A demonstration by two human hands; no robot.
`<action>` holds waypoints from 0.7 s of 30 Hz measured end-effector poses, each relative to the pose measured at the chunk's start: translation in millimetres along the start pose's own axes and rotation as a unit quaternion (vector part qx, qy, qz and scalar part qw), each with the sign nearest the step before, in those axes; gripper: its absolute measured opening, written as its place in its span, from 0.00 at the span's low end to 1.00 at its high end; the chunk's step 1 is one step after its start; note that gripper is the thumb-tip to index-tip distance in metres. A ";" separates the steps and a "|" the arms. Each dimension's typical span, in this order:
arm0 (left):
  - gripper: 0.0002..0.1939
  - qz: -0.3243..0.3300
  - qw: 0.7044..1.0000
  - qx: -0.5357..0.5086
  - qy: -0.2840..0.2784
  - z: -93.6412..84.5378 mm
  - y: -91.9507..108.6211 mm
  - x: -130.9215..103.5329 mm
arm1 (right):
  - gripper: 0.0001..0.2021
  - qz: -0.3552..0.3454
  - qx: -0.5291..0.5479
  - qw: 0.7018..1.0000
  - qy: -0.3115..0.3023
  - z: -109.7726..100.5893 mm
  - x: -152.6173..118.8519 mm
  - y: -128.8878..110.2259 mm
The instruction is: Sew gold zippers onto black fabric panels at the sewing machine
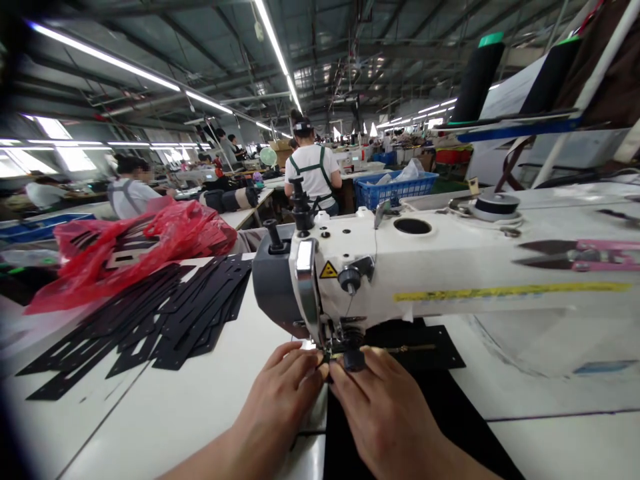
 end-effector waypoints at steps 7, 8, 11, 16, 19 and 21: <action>0.16 -0.007 0.999 0.043 -0.001 -2.5 3.8 -0.6 | 0.18 0.034 0.027 0.999 -0.016 12.9 4.3 8.2; 0.16 -0.005 0.999 0.041 0.000 -1.8 3.8 -0.6 | 0.17 0.038 0.032 0.999 -0.018 13.4 4.0 8.2; 0.16 0.001 0.999 0.035 0.027 -0.6 3.2 0.3 | 0.17 0.038 0.034 0.999 -0.015 14.1 2.4 8.0; 0.15 0.010 0.998 0.038 0.049 -0.4 3.1 2.6 | 0.17 0.028 0.023 0.999 -0.002 14.7 1.5 8.5; 0.15 0.012 0.998 0.046 0.047 -1.3 3.4 4.0 | 0.17 0.028 0.025 0.999 -0.009 15.3 3.2 9.7; 0.14 0.009 0.998 0.046 0.035 -1.0 2.6 4.9 | 0.17 0.024 0.028 0.999 -0.019 16.2 3.7 10.3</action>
Point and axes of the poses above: each hand's wrist, its own x-axis towards the middle knuckle, its own z-axis out of the palm, y = z × x, the point moved 4 cm from there along x, towards the middle knuckle, and after that the axes turned 3 degrees about y, right-handed, at the moved point
